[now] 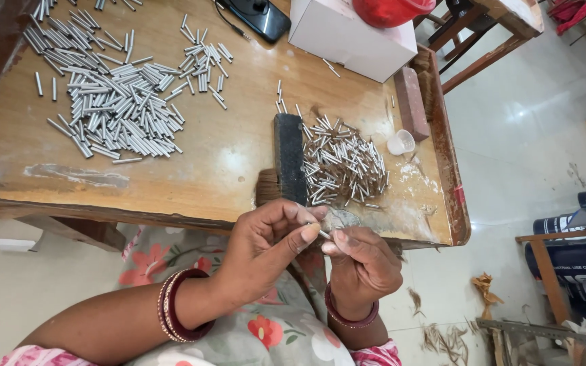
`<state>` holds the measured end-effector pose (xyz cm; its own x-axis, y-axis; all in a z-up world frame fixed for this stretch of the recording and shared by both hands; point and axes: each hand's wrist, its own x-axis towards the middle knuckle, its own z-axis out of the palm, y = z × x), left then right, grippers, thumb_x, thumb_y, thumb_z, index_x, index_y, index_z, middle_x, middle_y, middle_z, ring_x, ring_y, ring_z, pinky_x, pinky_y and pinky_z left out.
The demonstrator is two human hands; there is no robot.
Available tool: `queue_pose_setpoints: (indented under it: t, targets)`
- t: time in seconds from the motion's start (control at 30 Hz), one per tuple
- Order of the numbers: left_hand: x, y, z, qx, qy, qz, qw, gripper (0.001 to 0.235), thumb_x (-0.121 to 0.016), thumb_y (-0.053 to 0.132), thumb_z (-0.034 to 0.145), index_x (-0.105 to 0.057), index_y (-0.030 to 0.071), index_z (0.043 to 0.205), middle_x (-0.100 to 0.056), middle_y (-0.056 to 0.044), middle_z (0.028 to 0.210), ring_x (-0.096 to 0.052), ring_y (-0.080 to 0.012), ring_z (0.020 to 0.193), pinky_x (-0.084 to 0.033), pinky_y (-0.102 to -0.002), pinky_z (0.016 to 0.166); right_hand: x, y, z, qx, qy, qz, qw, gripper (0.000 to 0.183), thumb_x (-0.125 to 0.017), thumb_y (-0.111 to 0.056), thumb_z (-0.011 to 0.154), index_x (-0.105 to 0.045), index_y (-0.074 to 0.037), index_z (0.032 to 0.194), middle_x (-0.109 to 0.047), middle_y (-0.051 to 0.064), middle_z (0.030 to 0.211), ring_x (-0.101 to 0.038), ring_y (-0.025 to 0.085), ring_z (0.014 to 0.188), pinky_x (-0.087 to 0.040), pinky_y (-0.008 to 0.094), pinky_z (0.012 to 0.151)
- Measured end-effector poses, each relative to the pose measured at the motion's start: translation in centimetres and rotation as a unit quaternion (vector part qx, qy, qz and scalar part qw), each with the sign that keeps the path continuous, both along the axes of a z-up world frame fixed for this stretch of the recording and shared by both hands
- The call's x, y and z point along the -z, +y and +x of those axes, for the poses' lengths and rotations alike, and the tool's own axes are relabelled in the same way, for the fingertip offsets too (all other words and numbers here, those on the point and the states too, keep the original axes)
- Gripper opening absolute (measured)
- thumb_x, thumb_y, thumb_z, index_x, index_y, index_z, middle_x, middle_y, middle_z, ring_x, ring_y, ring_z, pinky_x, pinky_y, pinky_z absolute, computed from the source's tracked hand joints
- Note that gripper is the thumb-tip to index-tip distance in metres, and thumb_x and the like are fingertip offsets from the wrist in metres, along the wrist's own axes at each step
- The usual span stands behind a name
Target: The person sits at a workbench assembling small brushes. They pick metal ferrules from a pile, insert tufts of bristle hair into each ferrule by hand, press and shape the bristles, and set the finished brushes in a row on the table, occasionally using a small stick-like tool.
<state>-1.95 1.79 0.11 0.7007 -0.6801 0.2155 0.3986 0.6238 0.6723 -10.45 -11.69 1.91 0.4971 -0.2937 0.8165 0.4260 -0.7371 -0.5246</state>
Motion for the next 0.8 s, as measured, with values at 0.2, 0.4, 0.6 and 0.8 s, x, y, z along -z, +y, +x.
queue_pose_setpoints:
  t: [0.2, 0.4, 0.6, 0.8]
  targets:
    - [0.9, 0.1, -0.4, 0.004, 0.016, -0.007, 1.0, 0.012, -0.067, 0.01, 0.103, -0.066, -0.002, 0.106, -0.072, -0.009, 0.106, -0.065, -0.0071, 0.088, -0.055, -0.025, 0.074, 1.3, -0.4, -0.2, -0.022, 0.031, 0.05, 0.998, 0.014, -0.078, 0.008, 0.089, -0.071, 0.0, 0.099, -0.075, 0.015, 0.093, -0.071, 0.015, 0.077, -0.058, 0.025, 0.071]
    - [0.0, -0.1, 0.0, -0.022, -0.024, -0.018, 0.999, 0.012, -0.065, 0.01, 0.104, -0.066, -0.002, 0.107, -0.074, -0.006, 0.108, -0.065, -0.0085, 0.102, -0.053, -0.028, 0.097, 1.6, -0.8, 0.6, -0.046, 0.028, 0.05, 0.997, 0.011, -0.076, 0.006, 0.092, -0.07, -0.001, 0.098, -0.075, 0.016, 0.095, -0.072, 0.015, 0.081, -0.059, 0.026, 0.076]
    - [0.4, 0.3, 0.8, -0.092, -0.146, 0.032, 0.984, 0.013, -0.065, 0.01, 0.106, -0.069, -0.001, 0.112, -0.076, -0.01, 0.111, -0.068, -0.0166, 0.121, -0.054, -0.033, 0.106, 0.7, -1.1, 1.4, -0.022, 0.038, -0.025, 0.999, 0.011, -0.075, 0.004, 0.092, -0.069, -0.002, 0.099, -0.075, 0.016, 0.095, -0.075, 0.018, 0.082, -0.06, 0.027, 0.076]
    - [-2.2, 1.6, 6.4, -0.323, -0.401, 0.207, 0.832, 0.041, -0.072, 0.017, 0.1, -0.058, 0.004, 0.137, -0.053, -0.026, 0.154, -0.054, -0.0388, 0.145, -0.044, -0.042, 0.119, -0.5, -7.3, 3.1, 0.116, 0.112, -0.093, 0.983, 0.021, -0.071, -0.009, 0.099, -0.067, 0.001, 0.118, -0.071, 0.018, 0.125, -0.07, 0.026, 0.117, -0.055, 0.037, 0.1]
